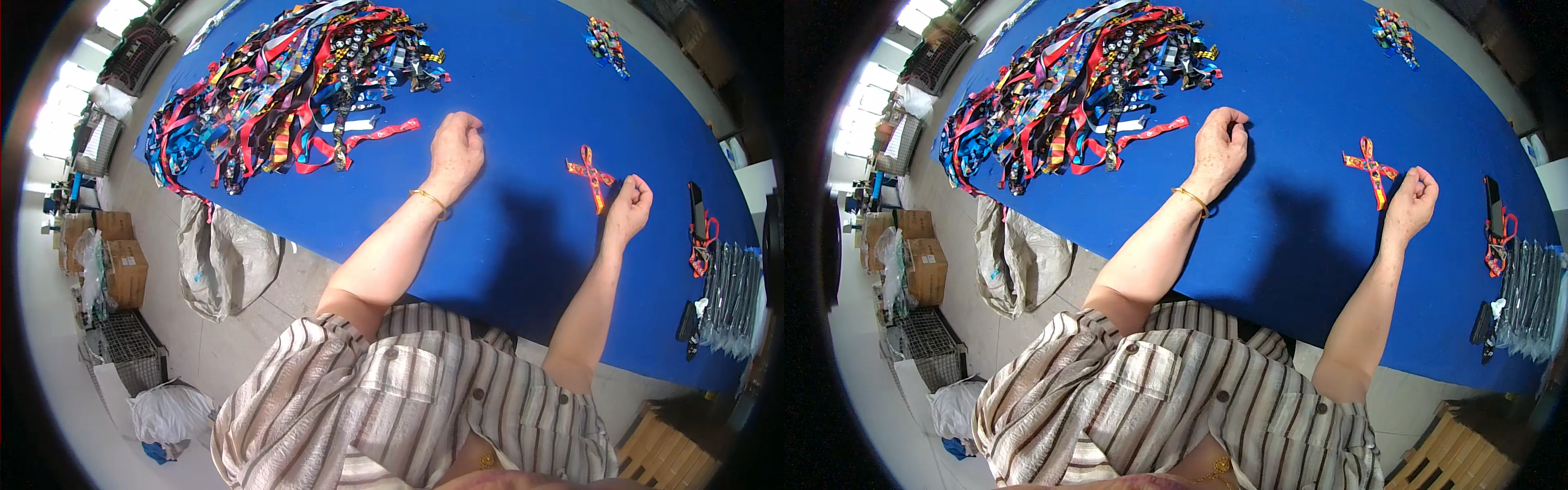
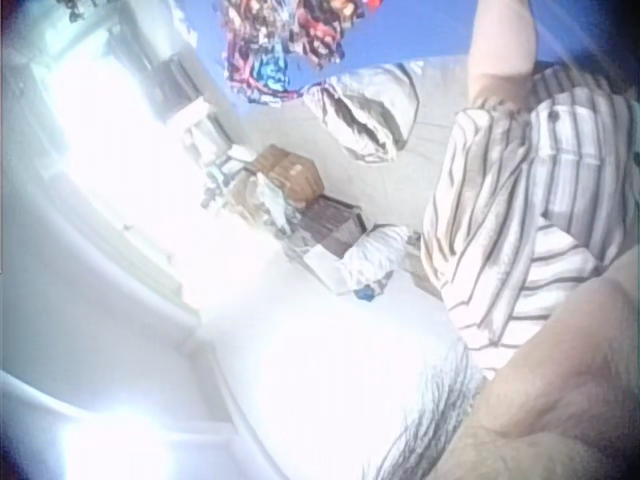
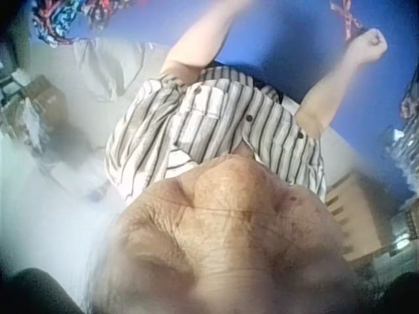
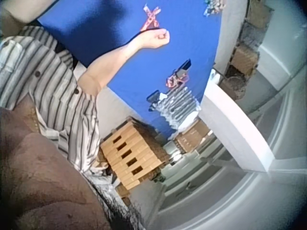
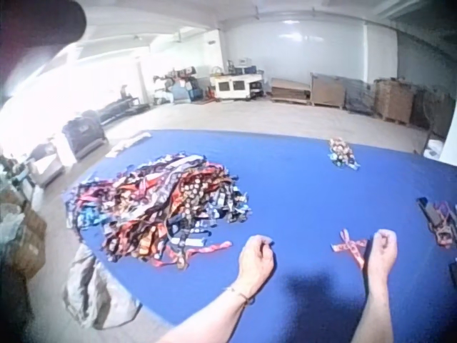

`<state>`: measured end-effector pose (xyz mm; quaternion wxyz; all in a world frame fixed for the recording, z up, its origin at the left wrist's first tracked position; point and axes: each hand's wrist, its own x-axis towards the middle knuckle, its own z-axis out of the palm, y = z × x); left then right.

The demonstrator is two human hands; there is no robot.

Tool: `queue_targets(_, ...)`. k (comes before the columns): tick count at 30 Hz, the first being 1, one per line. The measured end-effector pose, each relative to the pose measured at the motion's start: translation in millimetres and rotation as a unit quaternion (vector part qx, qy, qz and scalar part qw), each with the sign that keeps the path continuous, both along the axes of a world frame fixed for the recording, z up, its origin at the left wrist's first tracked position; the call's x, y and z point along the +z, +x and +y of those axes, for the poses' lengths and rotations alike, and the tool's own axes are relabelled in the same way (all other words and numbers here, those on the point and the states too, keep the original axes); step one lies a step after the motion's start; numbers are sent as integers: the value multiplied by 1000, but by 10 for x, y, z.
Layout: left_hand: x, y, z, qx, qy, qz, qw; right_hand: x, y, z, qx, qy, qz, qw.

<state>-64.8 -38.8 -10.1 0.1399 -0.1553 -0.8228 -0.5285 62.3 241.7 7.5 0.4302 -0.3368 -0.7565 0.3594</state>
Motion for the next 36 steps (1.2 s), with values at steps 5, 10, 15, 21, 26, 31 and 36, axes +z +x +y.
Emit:
queue_targets(5, 17, -229, -185, 113, 18, 93, 989, 111, -44, -584, 142, 9, 87, 986)
queue_targets(10, -98, -667, -771, 274, -20, 164, 947, 57, -49, -1025, 311, 110, 0, 944)
queue_targets(15, -141, -864, -1016, 380, -30, 44, 923, 98, -25, -1092, 369, 124, -30, 920)
queue_targets(21, -232, -995, -1152, 352, -31, -44, 934, 135, -34, -1086, 374, 109, -48, 920)
queue_targets(26, -249, -968, -1052, 361, -41, -10, 931, 116, -26, -1073, 383, 105, -42, 917)
queue_targets(31, -198, -859, -908, 319, 58, 38, 945, 131, -21, -1084, 379, 118, -44, 917)
queue_targets(36, -12, -586, -569, 183, 64, 155, 969, 129, -19, -1088, 388, 89, -60, 915)
